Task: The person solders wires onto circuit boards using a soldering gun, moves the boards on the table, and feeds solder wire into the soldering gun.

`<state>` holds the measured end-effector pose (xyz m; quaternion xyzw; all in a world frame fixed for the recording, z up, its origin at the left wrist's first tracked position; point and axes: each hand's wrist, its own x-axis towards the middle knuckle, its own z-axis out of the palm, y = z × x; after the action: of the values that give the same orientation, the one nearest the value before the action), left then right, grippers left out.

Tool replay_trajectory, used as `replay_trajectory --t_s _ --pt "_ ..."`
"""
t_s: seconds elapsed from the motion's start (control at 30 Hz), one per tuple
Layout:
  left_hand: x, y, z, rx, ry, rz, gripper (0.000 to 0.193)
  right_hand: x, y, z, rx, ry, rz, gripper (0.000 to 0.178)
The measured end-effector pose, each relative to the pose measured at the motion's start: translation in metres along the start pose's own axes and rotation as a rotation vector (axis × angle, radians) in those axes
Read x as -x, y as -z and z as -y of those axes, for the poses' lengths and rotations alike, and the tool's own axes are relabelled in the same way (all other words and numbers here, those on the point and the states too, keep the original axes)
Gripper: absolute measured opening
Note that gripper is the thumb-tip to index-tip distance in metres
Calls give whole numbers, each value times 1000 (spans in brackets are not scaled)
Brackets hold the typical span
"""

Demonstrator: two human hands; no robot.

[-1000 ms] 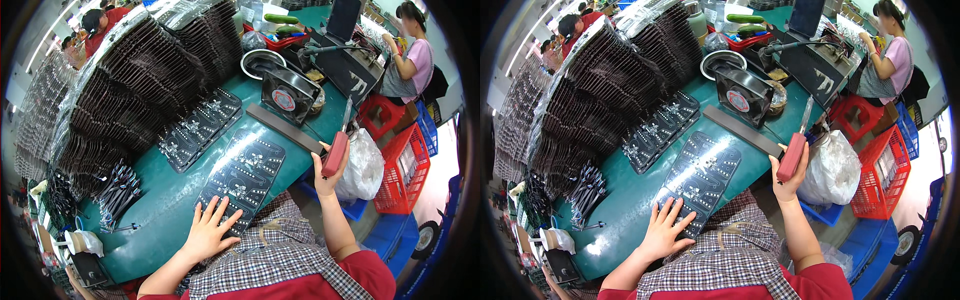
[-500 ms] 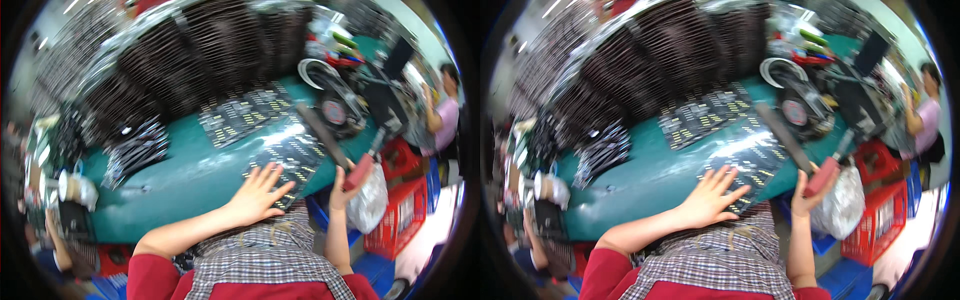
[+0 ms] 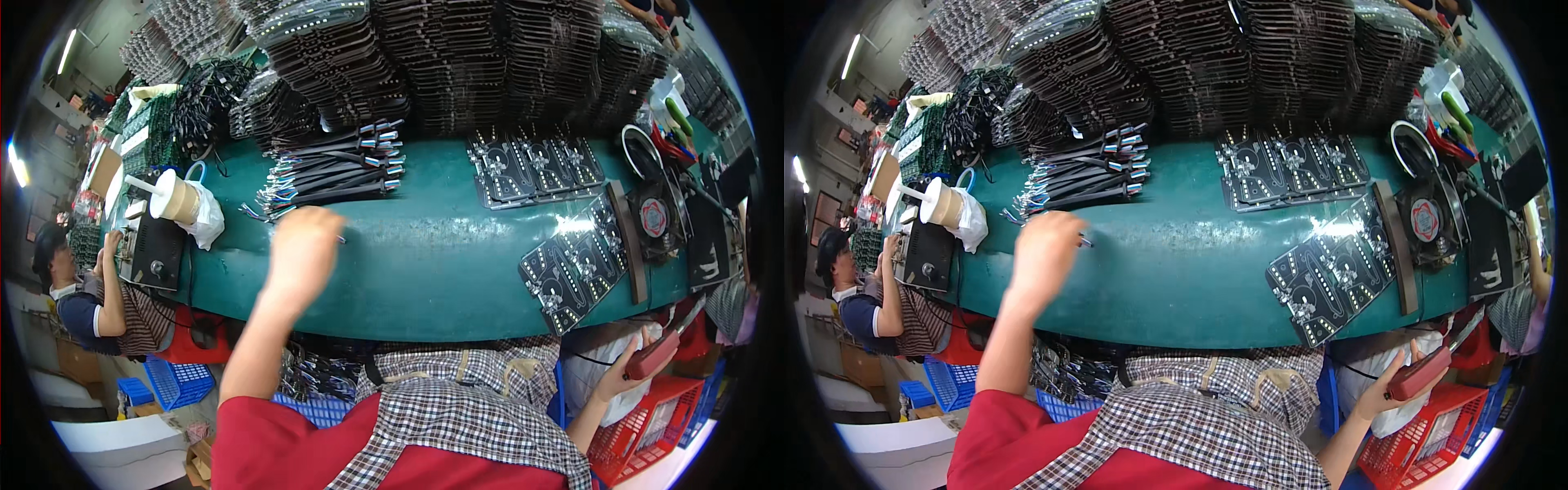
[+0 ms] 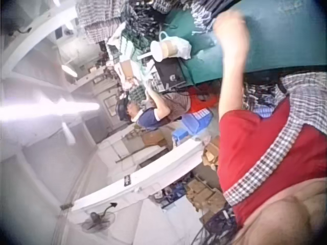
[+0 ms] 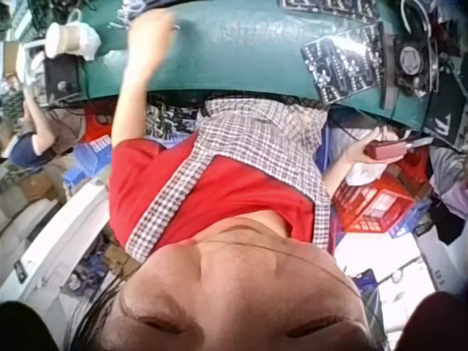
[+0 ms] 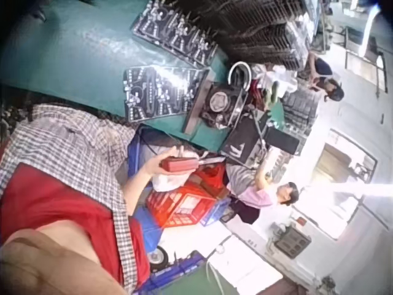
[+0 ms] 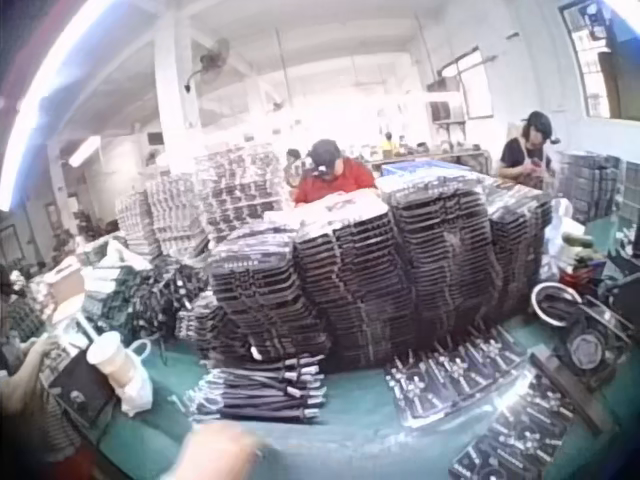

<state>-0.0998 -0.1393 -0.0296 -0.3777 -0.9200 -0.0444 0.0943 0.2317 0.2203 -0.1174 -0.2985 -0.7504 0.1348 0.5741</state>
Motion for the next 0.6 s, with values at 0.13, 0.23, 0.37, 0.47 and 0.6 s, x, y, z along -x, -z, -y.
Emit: replay_trajectory --t_s 0.13,0.23,0.37,0.47,0.6 --pt "14 -11 50 492 1 71 22 -24 38 5 63 9 128 59" --pt "14 -15 67 454 41 252 16 -62 135 -69 -1437 -703 159 45" --pt "-22 -23 -8 1020 57 316 13 -114 193 38 123 -214 312 46" --pt "-33 0 -113 1405 -43 650 19 -87 146 92 -447 -287 249 43" --pt "-26 -11 -181 1817 -310 893 16 -20 41 140 -412 -468 434 41"
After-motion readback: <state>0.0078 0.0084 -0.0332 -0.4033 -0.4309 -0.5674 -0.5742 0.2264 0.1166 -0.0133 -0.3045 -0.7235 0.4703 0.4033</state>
